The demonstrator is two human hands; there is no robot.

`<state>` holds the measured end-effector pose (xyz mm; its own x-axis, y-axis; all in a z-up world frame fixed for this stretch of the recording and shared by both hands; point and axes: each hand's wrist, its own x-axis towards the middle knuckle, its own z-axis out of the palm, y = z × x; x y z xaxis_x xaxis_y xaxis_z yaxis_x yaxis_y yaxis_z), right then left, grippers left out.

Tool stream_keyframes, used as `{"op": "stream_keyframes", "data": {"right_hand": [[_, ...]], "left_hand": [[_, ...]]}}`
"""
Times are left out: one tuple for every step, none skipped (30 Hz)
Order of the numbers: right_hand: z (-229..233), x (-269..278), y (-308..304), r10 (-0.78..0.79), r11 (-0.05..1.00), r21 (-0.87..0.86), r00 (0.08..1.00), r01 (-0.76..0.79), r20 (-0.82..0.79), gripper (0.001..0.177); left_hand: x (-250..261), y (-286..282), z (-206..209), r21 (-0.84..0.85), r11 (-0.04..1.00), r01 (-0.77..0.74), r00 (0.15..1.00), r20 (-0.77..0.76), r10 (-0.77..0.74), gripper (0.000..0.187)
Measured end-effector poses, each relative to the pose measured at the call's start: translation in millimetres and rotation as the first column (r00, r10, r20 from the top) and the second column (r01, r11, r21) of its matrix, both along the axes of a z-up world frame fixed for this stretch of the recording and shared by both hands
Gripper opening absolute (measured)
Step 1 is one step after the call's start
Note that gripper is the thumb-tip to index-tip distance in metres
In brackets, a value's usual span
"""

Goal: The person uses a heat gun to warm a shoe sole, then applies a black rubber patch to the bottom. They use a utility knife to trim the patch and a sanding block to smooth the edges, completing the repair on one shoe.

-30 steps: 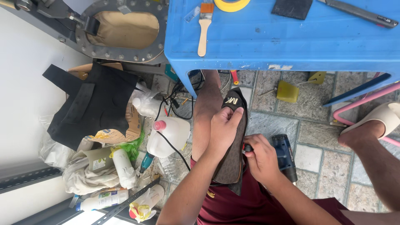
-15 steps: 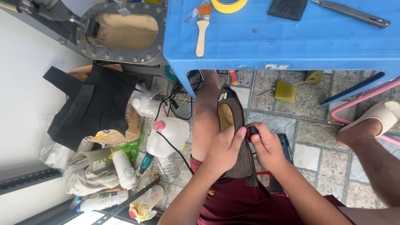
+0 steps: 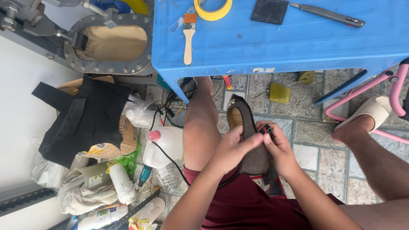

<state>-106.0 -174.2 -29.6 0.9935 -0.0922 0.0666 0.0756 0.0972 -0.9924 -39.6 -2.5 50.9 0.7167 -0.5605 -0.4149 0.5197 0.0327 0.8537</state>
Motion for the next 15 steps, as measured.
{"op": "stream_keyframes", "data": {"right_hand": [[-8, 3, -3, -0.032, 0.961, 0.267, 0.989, 0.069, -0.143, 0.028], [-15, 5, -7, -0.021, 0.845, 0.506, 0.957, 0.171, -0.288, 0.027], [-21, 5, -12, 0.031, 0.664, 0.688, 0.908, 0.293, -0.417, 0.026], [-26, 5, -17, 0.037, 0.638, 0.687, 0.877, 0.349, -0.48, 0.026], [-29, 7, -22, 0.045, 0.611, 0.681, 0.841, 0.404, -0.54, 0.027], [-30, 6, -25, 0.059, 0.583, 0.669, 0.797, 0.461, -0.601, 0.028], [-29, 5, -25, 0.056, 0.589, 0.701, 0.845, 0.403, -0.532, 0.028], [-25, 5, -24, 0.059, 0.596, 0.728, 0.886, 0.339, -0.46, 0.029], [-19, 5, -21, 0.062, 0.603, 0.75, 0.921, 0.273, -0.385, 0.03], [-10, 10, -21, -0.045, 0.67, 0.676, 0.925, 0.309, -0.378, 0.031], [2, 16, -21, -0.151, 0.723, 0.595, 0.922, 0.349, -0.358, 0.035], [15, 15, -22, -0.249, 0.763, 0.51, 0.908, 0.398, -0.336, 0.04], [29, 13, -26, -0.246, 0.815, 0.475, 0.94, 0.332, -0.235, 0.031], [42, 11, -31, -0.233, 0.863, 0.429, 0.963, 0.268, -0.132, 0.025], [53, 10, -34, -0.211, 0.904, 0.374, 0.977, 0.206, -0.029, 0.023]], "left_hand": [[-1, 4, 12, -0.013, 0.997, 0.078, 0.994, 0.083, -0.076, 0.026], [-3, 9, 23, 0.027, 0.993, 0.114, 0.911, 0.395, -0.115, 0.041], [-4, 14, 33, 0.074, 0.988, 0.138, 0.732, 0.664, -0.152, 0.057], [-3, 16, 39, 0.125, 0.981, 0.15, 0.472, 0.862, -0.182, 0.072], [-1, 13, 40, 0.218, 0.974, 0.06, 0.368, 0.902, -0.225, 0.062], [-1, 8, 40, 0.298, 0.954, -0.043, 0.268, 0.923, -0.276, 0.053], [0, 4, 38, 0.361, 0.92, -0.152, 0.171, 0.927, -0.335, 0.044], [1, 2, 36, 0.355, 0.925, -0.136, 0.222, 0.921, -0.32, 0.04], [2, 1, 33, 0.347, 0.93, -0.12, 0.272, 0.912, -0.305, 0.037], [8, -2, 31, 0.331, 0.938, -0.105, 0.308, 0.908, -0.286, 0.034], [12, -5, 30, 0.285, 0.953, -0.103, 0.382, 0.896, -0.227, 0.037], [10, -7, 32, 0.246, 0.964, -0.103, 0.465, 0.868, -0.171, 0.04], [8, -9, 33, 0.206, 0.973, -0.107, 0.545, 0.831, -0.115, 0.042], [7, -12, 34, 0.147, 0.981, -0.126, 0.604, 0.796, -0.041, 0.037], [6, -15, 36, 0.089, 0.985, -0.149, 0.659, 0.751, 0.032, 0.031]]}}
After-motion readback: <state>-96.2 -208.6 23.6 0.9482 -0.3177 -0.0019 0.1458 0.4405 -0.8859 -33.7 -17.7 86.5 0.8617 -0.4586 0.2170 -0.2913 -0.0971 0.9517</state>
